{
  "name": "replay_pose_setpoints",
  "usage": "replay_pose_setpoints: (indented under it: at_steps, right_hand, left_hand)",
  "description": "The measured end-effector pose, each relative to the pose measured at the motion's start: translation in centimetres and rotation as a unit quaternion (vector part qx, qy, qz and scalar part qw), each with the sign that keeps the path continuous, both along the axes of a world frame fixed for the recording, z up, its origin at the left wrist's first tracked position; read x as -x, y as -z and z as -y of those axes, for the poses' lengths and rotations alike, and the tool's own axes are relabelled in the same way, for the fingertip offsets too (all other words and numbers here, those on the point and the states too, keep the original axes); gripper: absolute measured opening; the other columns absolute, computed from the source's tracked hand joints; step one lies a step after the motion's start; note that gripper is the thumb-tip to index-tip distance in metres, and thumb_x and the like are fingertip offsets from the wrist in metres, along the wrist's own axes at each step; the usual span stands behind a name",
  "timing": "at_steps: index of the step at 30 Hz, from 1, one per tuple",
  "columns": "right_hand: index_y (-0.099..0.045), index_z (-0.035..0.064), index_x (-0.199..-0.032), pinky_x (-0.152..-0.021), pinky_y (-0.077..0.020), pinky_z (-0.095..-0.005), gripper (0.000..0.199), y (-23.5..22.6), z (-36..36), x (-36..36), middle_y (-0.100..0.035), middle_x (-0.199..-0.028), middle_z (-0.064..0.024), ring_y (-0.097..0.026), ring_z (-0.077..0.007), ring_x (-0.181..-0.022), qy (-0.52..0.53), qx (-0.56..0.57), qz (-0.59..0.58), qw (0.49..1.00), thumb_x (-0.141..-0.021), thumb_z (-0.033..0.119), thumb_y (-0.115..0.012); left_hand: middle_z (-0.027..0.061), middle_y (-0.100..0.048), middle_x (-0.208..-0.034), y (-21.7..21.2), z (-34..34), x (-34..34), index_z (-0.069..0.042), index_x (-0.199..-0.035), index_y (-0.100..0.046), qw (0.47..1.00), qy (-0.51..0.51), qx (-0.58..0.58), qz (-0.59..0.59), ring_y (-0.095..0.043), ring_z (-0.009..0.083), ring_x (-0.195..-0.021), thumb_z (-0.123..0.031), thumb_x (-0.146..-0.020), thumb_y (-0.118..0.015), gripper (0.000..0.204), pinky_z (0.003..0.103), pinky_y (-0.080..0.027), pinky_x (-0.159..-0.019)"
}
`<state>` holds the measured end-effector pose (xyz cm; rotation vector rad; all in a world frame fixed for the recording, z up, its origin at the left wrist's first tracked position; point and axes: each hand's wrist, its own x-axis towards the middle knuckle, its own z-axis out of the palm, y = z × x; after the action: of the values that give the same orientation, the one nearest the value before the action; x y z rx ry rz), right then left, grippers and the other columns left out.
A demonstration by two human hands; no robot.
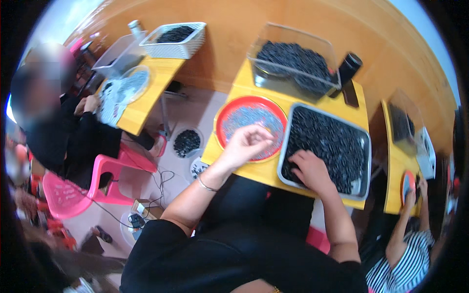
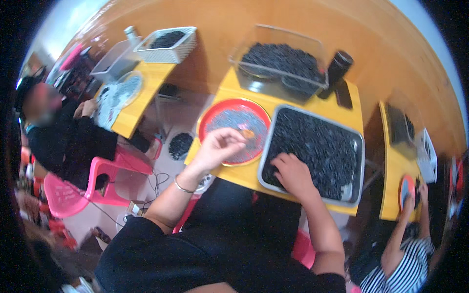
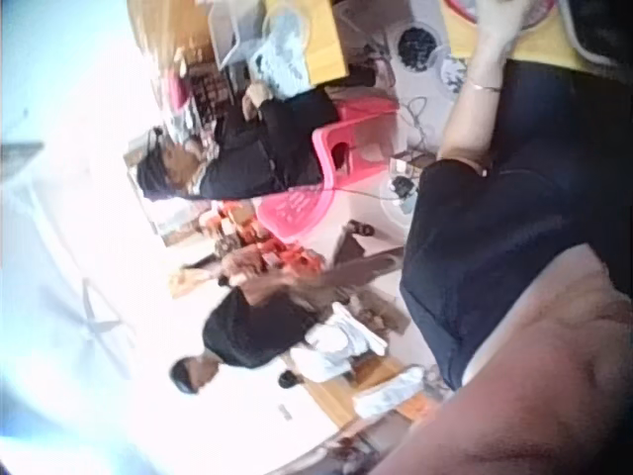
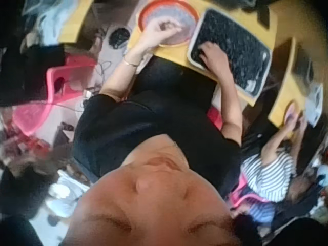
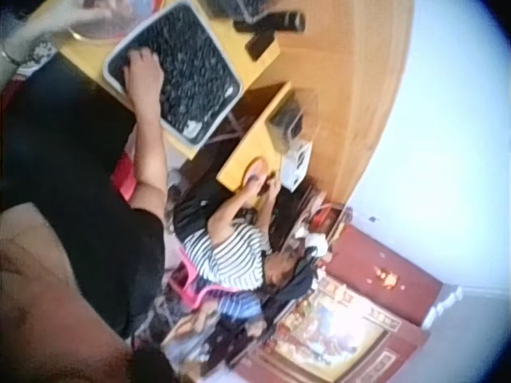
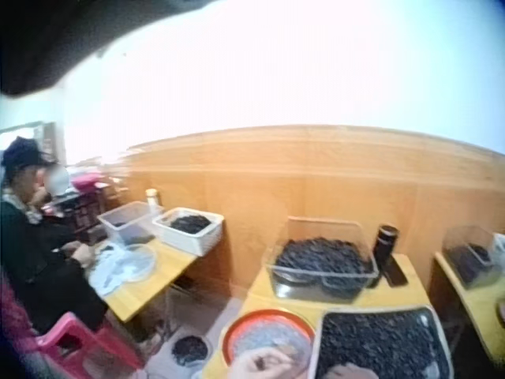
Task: The person assembles plastic clips by inserting small metal pins from a dish into black plastic components by hand and placing the assembled clips into a plastic container.
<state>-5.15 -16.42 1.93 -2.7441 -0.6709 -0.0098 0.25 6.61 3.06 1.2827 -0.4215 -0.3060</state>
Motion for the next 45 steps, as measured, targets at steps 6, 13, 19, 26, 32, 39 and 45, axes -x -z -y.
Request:
replay_pose_setpoints:
  at_steps: [6, 13, 19, 26, 32, 39, 45]
  right_hand:
    - [-0.058, 0.0112, -0.086, -0.069, -0.0473, -0.0351, 0.017, 1.3, 0.3, -1.5, -0.055, -0.083, -0.0048, -0.054, -0.0238, -0.084, 0.020, 0.001, 0.003, 1.000, -0.070, 0.008, -0.060]
    - [-0.062, 0.0086, -0.087, -0.069, -0.0479, -0.0321, 0.015, 0.9, 1.0, -1.0, -0.058, -0.086, -0.0062, -0.057, -0.0238, -0.079, 0.077, -0.161, -0.007, 0.984, -0.072, 0.009, -0.062]
    - [-0.063, 0.0043, -0.096, -0.069, -0.0487, -0.0254, 0.020, 1.2, 0.9, 0.0, -0.057, -0.087, -0.0070, -0.059, -0.0158, -0.076, 0.147, -0.399, -0.097, 0.900, -0.075, 0.003, -0.060]
    - [-0.061, 0.0001, -0.097, -0.071, -0.0464, -0.0209, 0.020, 1.0, 0.8, 0.3, -0.054, -0.089, -0.0046, -0.056, -0.0103, -0.080, 0.151, -0.477, -0.139, 0.854, -0.078, -0.002, -0.057]
    - [-0.062, 0.0030, -0.088, -0.067, -0.0473, -0.0267, 0.013, -0.3, 1.3, 0.0, -0.056, -0.084, -0.0075, -0.058, -0.0189, -0.074, 0.143, -0.321, -0.034, 0.936, -0.075, 0.003, -0.060]
    - [-0.062, 0.0075, -0.080, -0.073, -0.0447, -0.0323, 0.009, 0.7, 1.1, -1.6, -0.058, -0.081, -0.0046, -0.054, -0.0230, -0.082, 0.093, -0.170, 0.084, 0.977, -0.071, 0.007, -0.059]
    - [-0.060, 0.0083, -0.078, -0.070, -0.0453, -0.0322, 0.012, 1.7, 0.3, -2.9, -0.058, -0.076, -0.0034, -0.053, -0.0217, -0.079, 0.059, -0.065, 0.081, 0.993, -0.068, 0.005, -0.057]
  left_hand:
    - [0.0006, -0.061, -0.084, -0.1, 0.2, -0.1, -0.001, -0.091, -0.060, 0.999, -0.025, -0.019, -0.031, -0.056, 0.0046, -0.077, 0.000, -0.080, -0.059, 0.011, 0.018, -0.044, -0.070]
    - [0.0030, -0.062, -0.083, 1.1, 1.4, 0.2, 0.000, -0.093, -0.062, 0.997, -0.002, -0.016, -0.072, -0.056, 0.0070, -0.073, -0.004, -0.082, -0.059, 0.013, 0.020, -0.046, -0.069]
    - [0.0036, -0.062, -0.089, 2.7, 3.1, 0.4, -0.001, -0.093, -0.059, 0.993, 0.048, 0.013, -0.107, -0.057, 0.0077, -0.083, 0.001, -0.081, -0.057, 0.012, 0.020, -0.045, -0.076]
    - [0.0031, -0.061, -0.087, 3.9, 4.8, 0.1, -0.001, -0.093, -0.058, 0.990, 0.070, 0.021, -0.122, -0.057, 0.0084, -0.082, 0.000, -0.082, -0.056, 0.011, 0.021, -0.045, -0.075]
    - [0.0028, -0.061, -0.086, 4.2, 4.7, -0.3, -0.001, -0.094, -0.058, 0.991, 0.066, 0.011, -0.120, -0.057, 0.0079, -0.081, 0.000, -0.082, -0.056, 0.012, 0.021, -0.045, -0.074]
    - [0.0016, -0.061, -0.084, 4.0, 4.5, -0.5, -0.001, -0.093, -0.058, 0.991, 0.040, -0.001, -0.131, -0.056, 0.0062, -0.079, 0.001, -0.082, -0.057, 0.011, 0.019, -0.044, -0.074]
    - [0.0003, -0.060, -0.083, 3.8, 4.2, -0.6, -0.002, -0.092, -0.057, 0.992, 0.020, 0.007, -0.125, -0.055, 0.0044, -0.076, 0.002, -0.081, -0.057, 0.011, 0.017, -0.044, -0.070]
